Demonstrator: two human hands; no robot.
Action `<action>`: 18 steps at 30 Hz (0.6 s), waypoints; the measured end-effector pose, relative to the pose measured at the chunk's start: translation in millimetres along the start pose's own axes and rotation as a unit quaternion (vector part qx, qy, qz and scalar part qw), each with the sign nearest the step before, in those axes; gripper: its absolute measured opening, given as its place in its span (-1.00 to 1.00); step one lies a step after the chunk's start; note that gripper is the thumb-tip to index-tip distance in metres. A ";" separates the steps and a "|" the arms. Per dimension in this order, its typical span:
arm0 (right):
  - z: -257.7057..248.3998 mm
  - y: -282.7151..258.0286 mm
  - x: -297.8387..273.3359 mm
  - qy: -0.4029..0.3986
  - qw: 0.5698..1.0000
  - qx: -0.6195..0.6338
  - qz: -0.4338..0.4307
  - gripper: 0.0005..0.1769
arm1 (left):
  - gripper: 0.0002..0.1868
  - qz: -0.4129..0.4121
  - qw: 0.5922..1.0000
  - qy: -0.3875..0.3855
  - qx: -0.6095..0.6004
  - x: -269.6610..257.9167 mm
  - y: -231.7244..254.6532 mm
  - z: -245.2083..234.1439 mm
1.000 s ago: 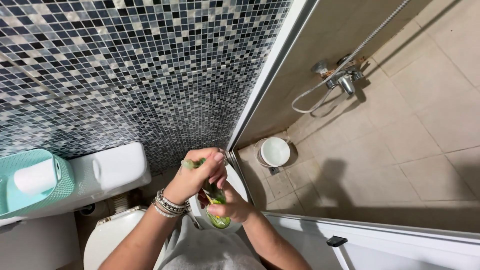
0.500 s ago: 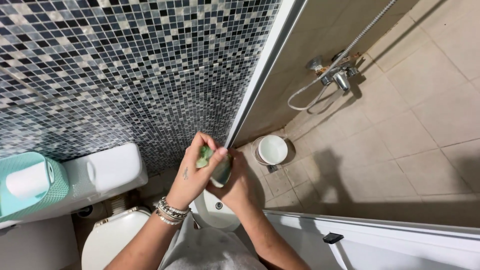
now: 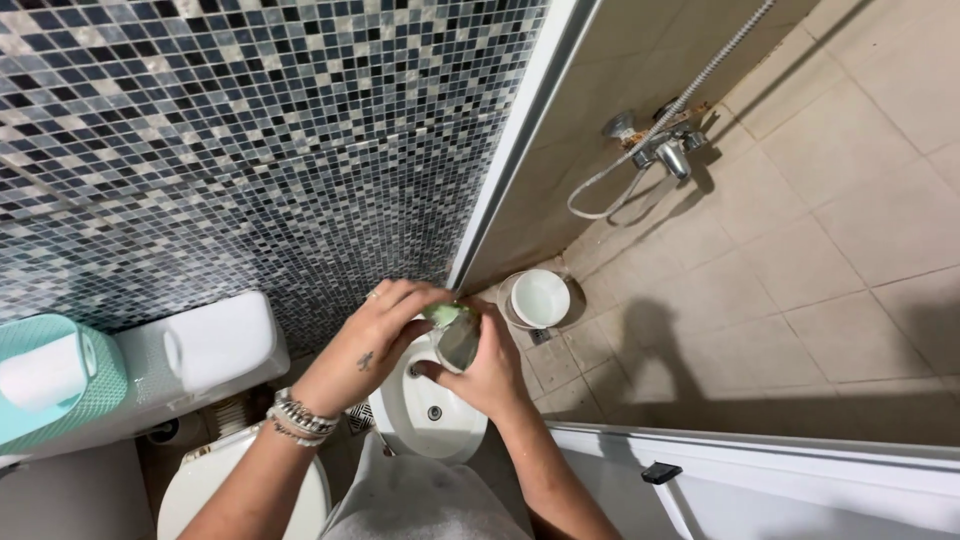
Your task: Cleaning a bathroom sink using a sponge and cleaning liquid, and filling a bucket with water.
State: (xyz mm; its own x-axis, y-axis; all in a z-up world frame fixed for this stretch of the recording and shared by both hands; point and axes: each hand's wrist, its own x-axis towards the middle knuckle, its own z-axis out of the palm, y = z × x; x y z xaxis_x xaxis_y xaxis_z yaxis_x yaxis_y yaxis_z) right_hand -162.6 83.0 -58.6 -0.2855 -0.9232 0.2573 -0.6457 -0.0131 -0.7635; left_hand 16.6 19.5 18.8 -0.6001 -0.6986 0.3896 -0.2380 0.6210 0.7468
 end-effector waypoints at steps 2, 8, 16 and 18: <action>-5.1 10.7 -3.8 -0.024 0.996 0.011 -0.080 0.06 | -0.65 -0.015 0.998 -0.038 0.046 -0.7 -5.9 -1.7; -13.2 17.9 -10.2 -0.048 0.993 -0.033 -0.104 -0.11 | -0.62 -0.088 0.989 -0.092 0.075 -15.5 -27.6 17.8; 12.6 31.9 -27.0 0.117 0.985 -0.057 -0.110 -0.27 | -0.36 -0.272 0.946 -0.077 0.158 -5.2 -14.3 18.0; 14.6 33.9 -30.2 0.132 0.983 -0.050 -0.118 -0.33 | -0.32 -0.270 0.946 -0.045 0.173 -4.9 -16.0 17.7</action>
State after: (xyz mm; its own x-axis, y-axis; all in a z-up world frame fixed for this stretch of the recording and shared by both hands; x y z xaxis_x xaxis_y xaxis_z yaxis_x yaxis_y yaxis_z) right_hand -165.5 104.8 -100.9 -0.2853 -0.7669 0.5749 -0.7788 -0.1641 -0.6055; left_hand 9.8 19.3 -4.6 -0.3778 -0.9242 -0.0568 -0.7552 0.2720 0.5963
